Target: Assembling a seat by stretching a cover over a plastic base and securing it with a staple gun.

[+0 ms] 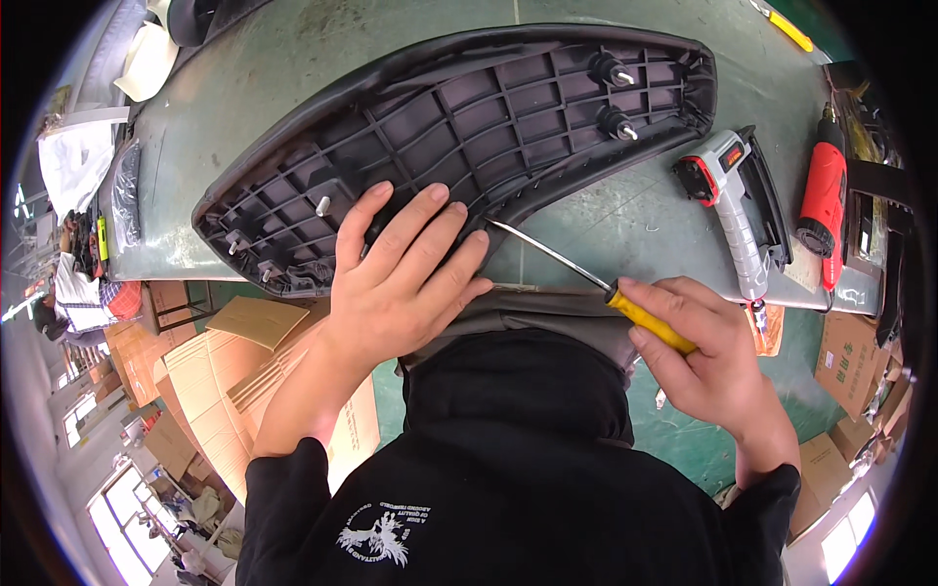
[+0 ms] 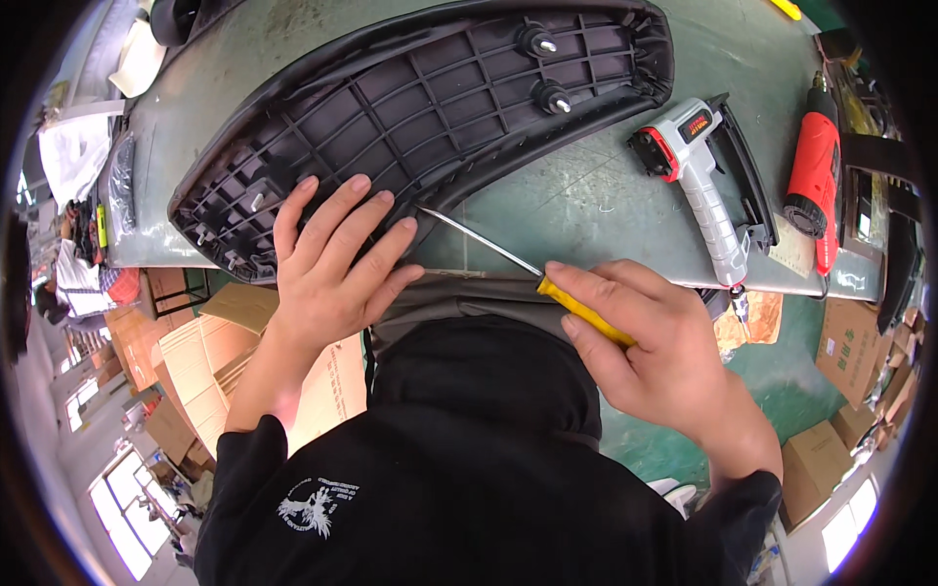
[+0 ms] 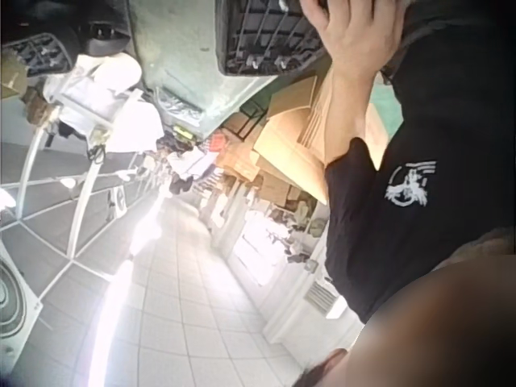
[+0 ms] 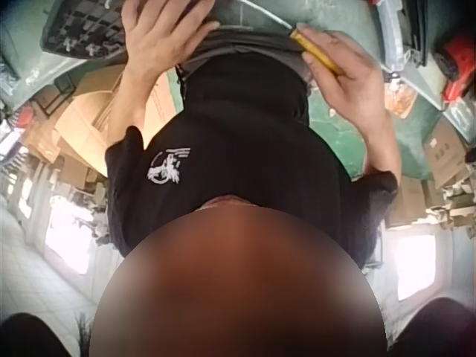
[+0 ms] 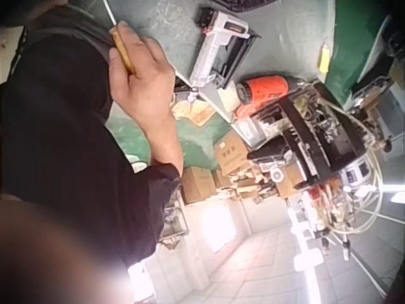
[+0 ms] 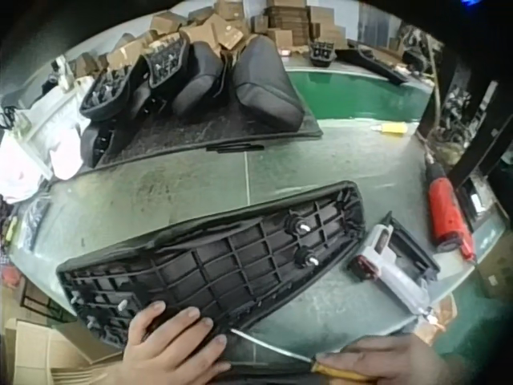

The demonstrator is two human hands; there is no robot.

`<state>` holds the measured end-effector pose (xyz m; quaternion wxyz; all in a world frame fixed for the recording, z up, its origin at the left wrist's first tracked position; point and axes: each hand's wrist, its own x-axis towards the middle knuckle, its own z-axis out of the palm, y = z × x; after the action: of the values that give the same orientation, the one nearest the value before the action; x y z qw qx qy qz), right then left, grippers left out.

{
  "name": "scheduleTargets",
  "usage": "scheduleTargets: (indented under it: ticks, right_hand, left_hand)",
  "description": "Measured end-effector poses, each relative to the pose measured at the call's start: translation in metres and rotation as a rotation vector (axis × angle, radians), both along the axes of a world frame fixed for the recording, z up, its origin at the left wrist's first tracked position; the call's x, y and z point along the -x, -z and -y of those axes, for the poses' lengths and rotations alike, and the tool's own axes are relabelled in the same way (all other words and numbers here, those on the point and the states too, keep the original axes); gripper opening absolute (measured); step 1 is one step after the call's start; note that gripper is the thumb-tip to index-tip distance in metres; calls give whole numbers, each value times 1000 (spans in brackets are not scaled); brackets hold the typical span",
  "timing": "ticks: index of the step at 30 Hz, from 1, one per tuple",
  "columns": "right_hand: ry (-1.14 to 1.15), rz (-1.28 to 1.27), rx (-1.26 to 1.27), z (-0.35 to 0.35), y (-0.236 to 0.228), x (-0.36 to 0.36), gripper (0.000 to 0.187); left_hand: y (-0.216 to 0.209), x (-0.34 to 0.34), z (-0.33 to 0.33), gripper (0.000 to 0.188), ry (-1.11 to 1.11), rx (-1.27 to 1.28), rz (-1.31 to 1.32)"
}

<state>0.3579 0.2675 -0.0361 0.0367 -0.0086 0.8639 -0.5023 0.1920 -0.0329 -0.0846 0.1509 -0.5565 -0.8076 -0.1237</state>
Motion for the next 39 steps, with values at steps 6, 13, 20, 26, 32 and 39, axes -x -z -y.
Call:
scheduleTargets:
  ticks: [6,13,20,26,32,39]
  right_hand:
    - [3,37,7,-7,-9,1,45]
    - [-28,22,-53,-20,-22,6,42]
    - [-202,24,-182,-24,-31,23,48]
    - [-254,-71,-341,-26,-43,46,40]
    - [-362,-12,-433,-26,-61,61,46]
    - [-308,83,-232,-32,-61,62,43]
  left_hand:
    - [7,5,-1,33,0,-64,-61]
    - [13,-5,-3,24,-14,-70,-110]
    - [16,-5,-2,15,1,-94,-111]
    - [18,-7,0,10,-16,-99,-125]
    - [18,-5,0,17,1,-129,-145]
    - [10,3,-2,19,11,-92,-85]
